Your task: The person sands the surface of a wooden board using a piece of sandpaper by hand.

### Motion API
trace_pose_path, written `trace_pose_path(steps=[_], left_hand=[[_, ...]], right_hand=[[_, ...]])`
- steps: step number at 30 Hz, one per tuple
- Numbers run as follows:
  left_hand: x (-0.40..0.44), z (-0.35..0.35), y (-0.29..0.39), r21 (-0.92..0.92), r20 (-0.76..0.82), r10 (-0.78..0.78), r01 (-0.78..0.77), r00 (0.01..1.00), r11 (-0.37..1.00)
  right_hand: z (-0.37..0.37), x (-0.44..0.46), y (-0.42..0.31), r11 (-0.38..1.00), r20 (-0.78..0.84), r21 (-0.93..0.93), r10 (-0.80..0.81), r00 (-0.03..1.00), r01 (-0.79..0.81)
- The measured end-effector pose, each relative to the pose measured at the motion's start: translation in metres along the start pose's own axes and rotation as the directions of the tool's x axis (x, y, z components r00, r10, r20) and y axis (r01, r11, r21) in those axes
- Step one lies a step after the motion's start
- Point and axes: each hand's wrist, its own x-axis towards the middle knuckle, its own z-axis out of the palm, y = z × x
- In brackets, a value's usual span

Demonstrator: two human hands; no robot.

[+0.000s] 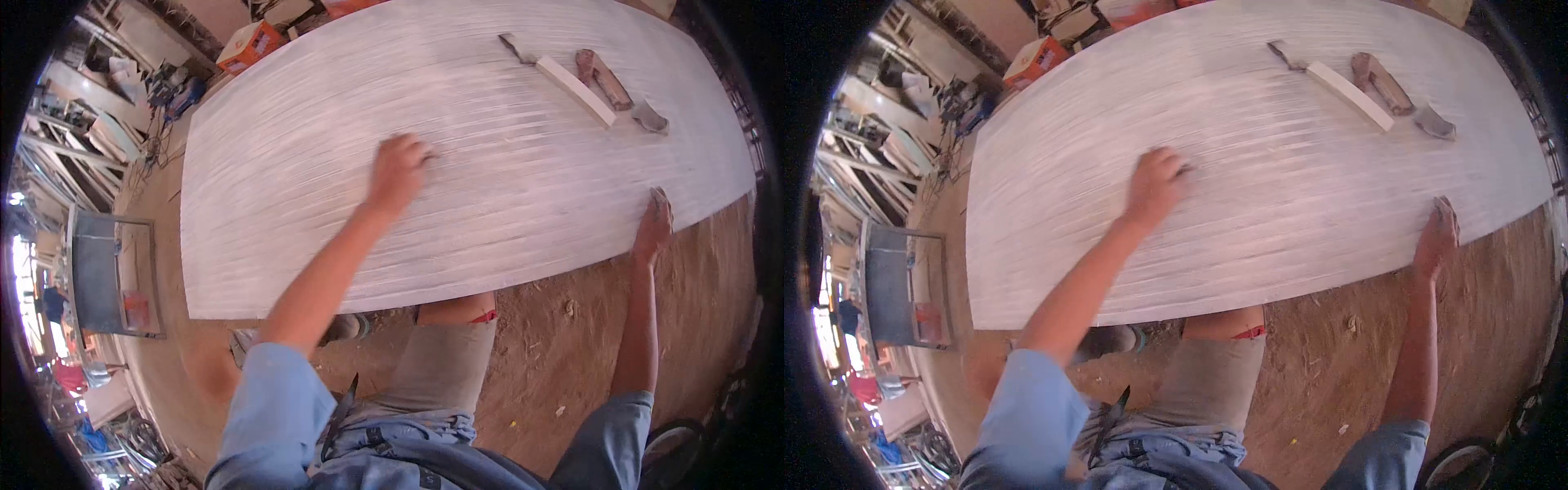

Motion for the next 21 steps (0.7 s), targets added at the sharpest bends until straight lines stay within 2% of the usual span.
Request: trace_pose_path(steps=[2, 3, 6, 9, 10, 11, 13, 15, 16, 18, 19, 21], left_hand=[[-0.050, -0.046, -0.052, 0.042, -0.088, 0.001, 0.003, 0.996, 0.999], [-0.082, -0.064, -0.093, 0.147, -0.095, -0.024, 0.038, 0.995, 0.988], [-0.137, -0.136, -0.147, 0.189, -0.030, -0.281, 0.281, 0.959, 0.941], [-0.133, -0.135, -0.145, 0.149, -0.002, -0.236, 0.234, 0.972, 0.961], [-0.120, -0.118, -0.130, 0.082, -0.010, -0.230, 0.230, 0.973, 0.970], [-0.099, -0.089, -0.104, 0.011, -0.019, -0.226, 0.226, 0.974, 0.974], [-0.048, -0.039, -0.051, -0.050, -0.047, -0.123, 0.120, 0.991, 0.991], [-0.002, -0.013, -0.007, -0.049, 0.052, -0.041, 0.044, 0.998, 0.998], [0.002, -0.017, -0.011, -0.044, 0.039, -0.046, 0.047, 0.998, 0.998], [0.006, -0.032, -0.020, -0.066, 0.239, -0.042, 0.060, 0.970, 0.996], [-0.012, -0.036, -0.052, -0.002, 0.128, 0.029, -0.029, 0.991, 1.000], [-0.045, -0.086, -0.082, 0.000, 0.148, -0.075, 0.076, 0.986, 0.997]], right_hand=[[0.001, 0.000, 0.009, 1.000, 0.017, -0.007, -0.025, 1.000, 0.025], [-0.002, -0.002, 0.001, 1.000, 0.026, 0.019, 0.006, 1.000, -0.007], [-0.006, -0.002, -0.009, 0.999, 0.036, -0.022, 0.027, 0.999, -0.026], [-0.009, -0.004, -0.012, 0.999, 0.039, 0.027, 0.027, 0.999, -0.028], [-0.008, -0.006, -0.014, 0.999, 0.038, 0.024, 0.037, 0.999, -0.038], [-0.007, -0.006, -0.016, 0.996, 0.044, 0.032, 0.078, 0.996, -0.079], [-0.011, -0.004, -0.014, 0.993, 0.038, 0.034, 0.110, 0.993, -0.111], [-0.010, -0.002, -0.013, 0.997, 0.058, -0.002, 0.072, 0.996, -0.072], [-0.008, 0.000, -0.013, 0.998, 0.053, 0.006, 0.060, 0.997, -0.061], [-0.007, -0.002, -0.013, 0.997, 0.061, -0.024, 0.079, 0.995, -0.077], [-0.006, 0.000, -0.012, 0.997, 0.056, -0.014, 0.076, 0.996, -0.075], [-0.005, -0.003, -0.007, 0.999, 0.047, -0.016, 0.035, 0.998, -0.034]])
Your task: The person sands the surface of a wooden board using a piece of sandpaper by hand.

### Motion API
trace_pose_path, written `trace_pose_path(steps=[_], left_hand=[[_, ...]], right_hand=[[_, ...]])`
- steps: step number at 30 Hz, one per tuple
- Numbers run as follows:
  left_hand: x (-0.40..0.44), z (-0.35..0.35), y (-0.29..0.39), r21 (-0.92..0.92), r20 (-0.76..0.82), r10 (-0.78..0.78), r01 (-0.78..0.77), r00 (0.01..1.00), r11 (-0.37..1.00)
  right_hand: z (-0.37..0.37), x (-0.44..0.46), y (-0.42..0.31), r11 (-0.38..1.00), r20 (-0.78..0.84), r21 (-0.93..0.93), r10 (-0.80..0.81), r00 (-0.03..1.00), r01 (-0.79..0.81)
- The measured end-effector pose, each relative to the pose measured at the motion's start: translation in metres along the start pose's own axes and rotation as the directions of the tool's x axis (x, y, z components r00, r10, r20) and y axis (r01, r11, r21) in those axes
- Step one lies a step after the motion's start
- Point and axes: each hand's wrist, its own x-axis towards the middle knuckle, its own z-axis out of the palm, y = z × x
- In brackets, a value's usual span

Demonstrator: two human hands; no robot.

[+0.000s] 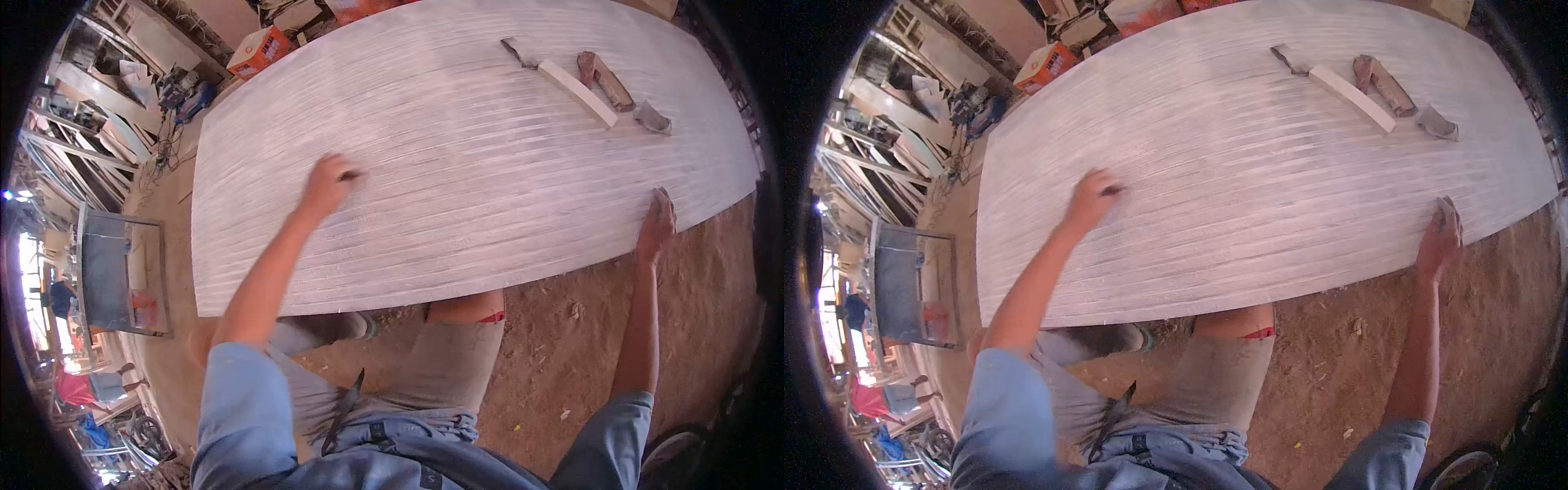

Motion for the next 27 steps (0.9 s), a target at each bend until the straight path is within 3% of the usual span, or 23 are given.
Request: trace_pose_path(steps=[2, 3, 5, 7, 9, 10, 13, 15, 17, 19, 21, 24, 26, 27], left_hand=[[-0.032, -0.024, -0.034, 0.033, 0.102, -0.240, 0.238, 0.965, 0.971], [-0.029, -0.016, -0.038, 0.032, 0.111, -0.237, 0.235, 0.965, 0.971], [-0.026, -0.003, -0.046, 0.049, 0.038, -0.057, 0.055, 0.998, 0.997], [0.001, 0.013, 0.008, 0.015, 0.000, -0.083, 0.083, 0.997, 0.996], [0.015, 0.015, 0.029, -0.071, -0.011, -0.018, 0.017, 1.000, 0.997], [0.012, 0.005, 0.027, -0.006, 0.073, -0.065, 0.066, 0.995, 0.998], [-0.020, -0.018, -0.015, 0.138, 0.073, -0.147, 0.136, 0.986, 0.981], [-0.024, -0.014, -0.019, 0.098, 0.100, -0.203, 0.194, 0.974, 0.976], [-0.010, 0.009, -0.010, 0.086, 0.032, -0.101, 0.098, 0.994, 0.991], [0.010, 0.051, 0.019, 0.150, -0.279, 0.134, -0.094, 0.951, 0.984], [0.031, 0.042, 0.056, -0.058, -0.004, -0.029, 0.029, 1.000, 0.998], [-0.003, 0.026, 0.023, 0.075, -0.077, 0.049, -0.043, 0.996, 0.996], [-0.047, 0.004, -0.025, 0.210, -0.216, 0.054, -0.008, 0.975, 0.978], [-0.070, -0.018, -0.043, 0.223, -0.198, 0.004, 0.041, 0.980, 0.974]], right_hand=[[-0.002, -0.001, -0.005, 1.000, -0.005, 0.021, -0.003, 1.000, 0.003], [-0.003, 0.000, -0.006, 0.999, -0.017, 0.042, -0.015, 1.000, 0.016], [0.000, -0.001, -0.003, 0.999, -0.013, 0.046, -0.010, 1.000, 0.010], [0.000, -0.001, 0.001, 0.999, -0.023, 0.048, -0.008, 1.000, 0.010], [0.002, 0.003, 0.004, 0.999, 0.000, -0.051, 0.005, 1.000, -0.005], [0.001, 0.005, 0.006, 0.999, -0.001, -0.045, -0.003, 1.000, 0.003], [0.005, 0.000, 0.005, 0.998, -0.018, -0.022, -0.060, 0.998, 0.060], [-0.001, -0.001, -0.004, 0.996, -0.005, 0.072, 0.060, 0.998, -0.059], [-0.003, 0.000, -0.006, 0.997, 0.003, 0.050, 0.055, 0.998, -0.056], [0.001, -0.001, -0.007, 0.998, 0.003, 0.042, 0.048, 0.999, -0.048], [0.001, -0.001, -0.001, 0.999, 0.006, -0.037, 0.018, 1.000, -0.018], [0.005, 0.001, 0.009, 0.999, 0.021, 0.048, 0.020, 1.000, -0.021], [0.003, 0.000, 0.009, 0.999, 0.036, 0.038, 0.009, 0.999, -0.010], [0.004, 0.000, 0.009, 0.999, 0.039, 0.043, 0.011, 0.999, -0.013]])
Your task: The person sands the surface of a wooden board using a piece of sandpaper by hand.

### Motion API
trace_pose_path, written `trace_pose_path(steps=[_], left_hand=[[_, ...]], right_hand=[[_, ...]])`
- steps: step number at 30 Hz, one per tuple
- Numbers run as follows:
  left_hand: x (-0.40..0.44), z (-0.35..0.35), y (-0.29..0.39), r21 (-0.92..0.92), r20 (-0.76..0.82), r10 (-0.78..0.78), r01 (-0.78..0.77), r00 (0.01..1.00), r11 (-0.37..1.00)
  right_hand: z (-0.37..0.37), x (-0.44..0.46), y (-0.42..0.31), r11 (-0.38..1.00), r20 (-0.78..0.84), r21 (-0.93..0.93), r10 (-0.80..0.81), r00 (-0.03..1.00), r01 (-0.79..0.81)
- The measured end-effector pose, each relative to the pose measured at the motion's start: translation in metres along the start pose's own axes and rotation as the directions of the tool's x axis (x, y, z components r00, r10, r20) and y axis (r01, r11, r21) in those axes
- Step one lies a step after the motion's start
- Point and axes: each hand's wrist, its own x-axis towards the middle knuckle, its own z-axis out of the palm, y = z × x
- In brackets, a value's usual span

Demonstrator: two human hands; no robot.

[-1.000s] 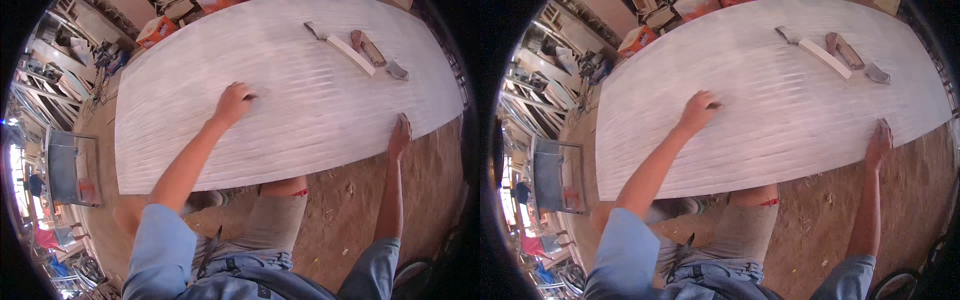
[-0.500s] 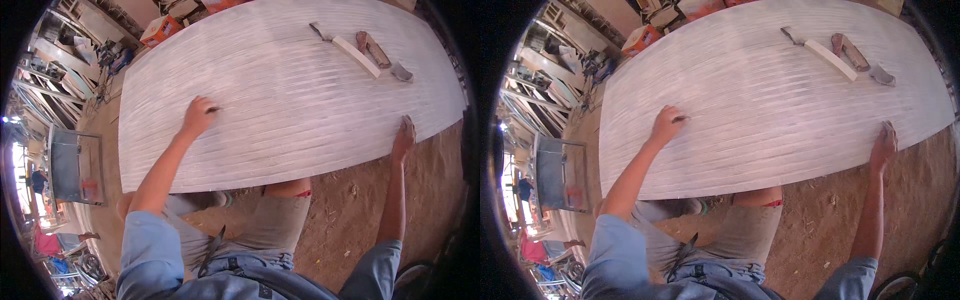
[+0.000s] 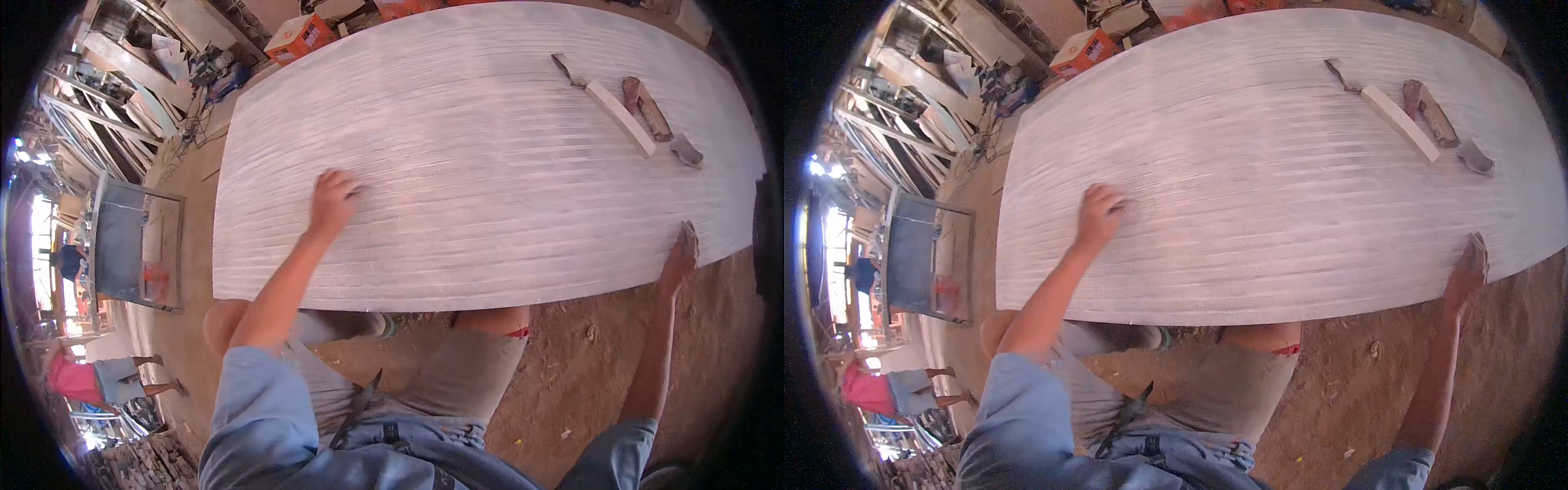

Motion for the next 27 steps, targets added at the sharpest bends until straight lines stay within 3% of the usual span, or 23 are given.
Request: trace_pose_path(steps=[4, 6, 8, 10, 15, 17, 19, 22, 27], left_hand=[[-0.008, -0.006, -0.003, -0.040, 0.030, -0.088, 0.089, 0.996, 0.995], [0.019, 0.037, 0.049, -0.194, -0.039, -0.057, 0.048, 0.998, 0.980], [0.056, 0.073, 0.101, -0.250, -0.034, 0.090, -0.095, 0.995, 0.964], [0.084, 0.071, 0.137, -0.310, 0.095, 0.109, -0.075, 0.989, 0.948], [0.036, 0.033, 0.052, -0.139, 0.066, 0.182, -0.172, 0.981, 0.975], [0.013, 0.010, 0.015, -0.053, 0.100, 0.158, -0.153, 0.982, 0.987], [0.013, -0.001, 0.020, -0.142, 0.151, 0.067, -0.045, 0.986, 0.989], [0.042, 0.035, 0.062, -0.283, 0.094, 0.069, -0.040, 0.993, 0.958], [0.129, 0.104, 0.184, -0.396, 0.076, 0.249, -0.200, 0.966, 0.896]], right_hand=[[0.007, 0.001, 0.018, 0.999, -0.011, 0.037, -0.033, 0.999, 0.033], [0.007, 0.003, 0.020, 0.998, -0.014, 0.052, -0.042, 0.999, 0.043], [0.002, 0.001, 0.002, 0.995, 0.004, -0.031, 0.096, 0.995, -0.096], [0.002, 0.002, 0.005, 0.997, 0.008, -0.035, 0.073, 0.997, -0.073], [-0.003, -0.002, -0.005, 0.997, 0.016, 0.056, 0.056, 0.998, -0.057], [-0.002, -0.002, -0.001, 0.999, 0.023, -0.032, 0.015, 1.000, -0.014], [0.002, -0.004, 0.005, 0.999, -0.006, -0.041, 0.000, 1.000, 0.000], [-0.002, -0.004, -0.007, 0.998, -0.052, -0.055, -0.003, 0.999, 0.000], [-0.011, 0.000, -0.039, 0.989, -0.054, -0.055, 0.136, 0.989, -0.139]])
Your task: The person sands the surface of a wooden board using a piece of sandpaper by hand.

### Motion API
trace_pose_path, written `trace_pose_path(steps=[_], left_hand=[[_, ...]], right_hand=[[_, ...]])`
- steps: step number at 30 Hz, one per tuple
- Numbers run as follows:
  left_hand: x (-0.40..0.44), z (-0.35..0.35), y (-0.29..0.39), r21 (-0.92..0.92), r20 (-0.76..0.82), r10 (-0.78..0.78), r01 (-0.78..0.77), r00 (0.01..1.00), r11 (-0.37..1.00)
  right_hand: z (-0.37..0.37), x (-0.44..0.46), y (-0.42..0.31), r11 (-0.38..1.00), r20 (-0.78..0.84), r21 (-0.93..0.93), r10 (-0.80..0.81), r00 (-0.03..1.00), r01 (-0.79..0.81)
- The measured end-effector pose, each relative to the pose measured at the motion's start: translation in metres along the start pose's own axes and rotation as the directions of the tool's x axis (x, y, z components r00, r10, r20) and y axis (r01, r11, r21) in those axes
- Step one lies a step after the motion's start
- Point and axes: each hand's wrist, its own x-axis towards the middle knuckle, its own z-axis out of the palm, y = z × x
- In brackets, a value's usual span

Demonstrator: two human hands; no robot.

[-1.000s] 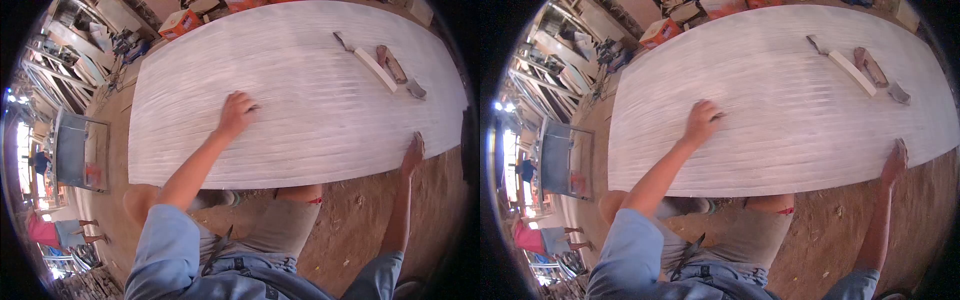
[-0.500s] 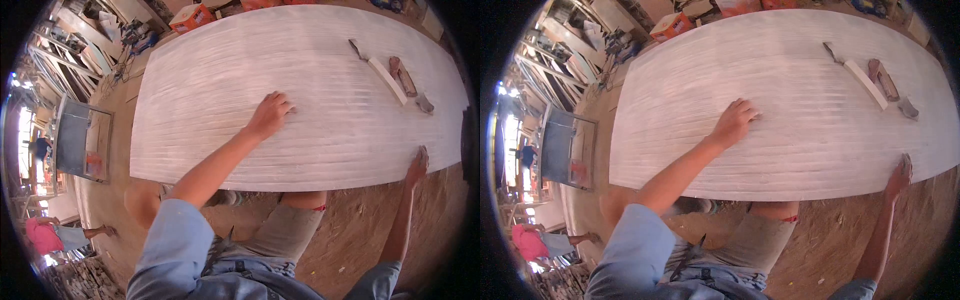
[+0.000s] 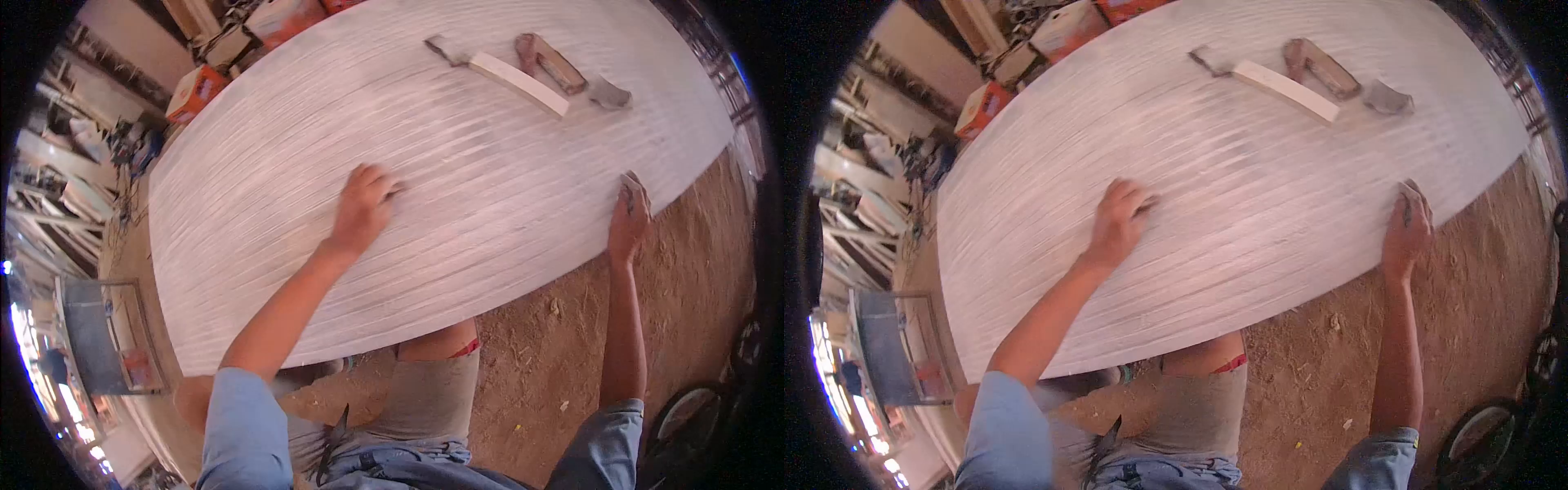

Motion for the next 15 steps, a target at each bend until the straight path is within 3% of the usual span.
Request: trace_pose_path(steps=[2, 4, 6, 7, 10, 12, 13, 15], left_hand=[[0.057, 0.053, 0.026, -0.043, -0.100, 0.160, -0.165, 0.982, 0.985], [0.113, 0.101, 0.055, -0.062, -0.111, 0.180, -0.187, 0.977, 0.980], [0.150, 0.139, 0.082, -0.065, -0.222, 0.167, -0.186, 0.961, 0.980], [0.152, 0.135, 0.085, -0.060, -0.238, 0.169, -0.188, 0.956, 0.980], [0.129, 0.118, 0.064, 0.016, -0.055, 0.144, -0.143, 0.988, 0.990], [0.073, 0.062, 0.030, -0.041, -0.007, 0.150, -0.150, 0.989, 0.988], [0.038, 0.034, 0.004, -0.028, 0.094, 0.094, -0.092, 0.991, 0.995], [-0.027, -0.032, -0.026, 0.100, 0.085, 0.074, -0.082, 0.994, 0.992]], right_hand=[[-0.002, 0.001, -0.002, 0.999, 0.015, 0.015, -0.030, 0.999, 0.030], [-0.004, 0.001, 0.000, 0.999, 0.017, -0.005, -0.047, 0.999, 0.047], [-0.005, 0.001, -0.004, 0.999, 0.032, -0.021, -0.043, 0.999, 0.044], [-0.005, 0.002, -0.004, 0.998, 0.022, -0.018, -0.057, 0.998, 0.058], [-0.006, 0.004, -0.002, 0.995, 0.030, -0.043, -0.086, 0.996, 0.087], [-0.007, 0.001, -0.003, 0.997, 0.026, 0.037, -0.072, 0.997, 0.071], [-0.005, 0.001, -0.004, 0.997, 0.028, 0.044, -0.066, 0.997, 0.065], [-0.004, 0.001, -0.003, 0.999, 0.024, 0.018, -0.029, 0.999, 0.029]])
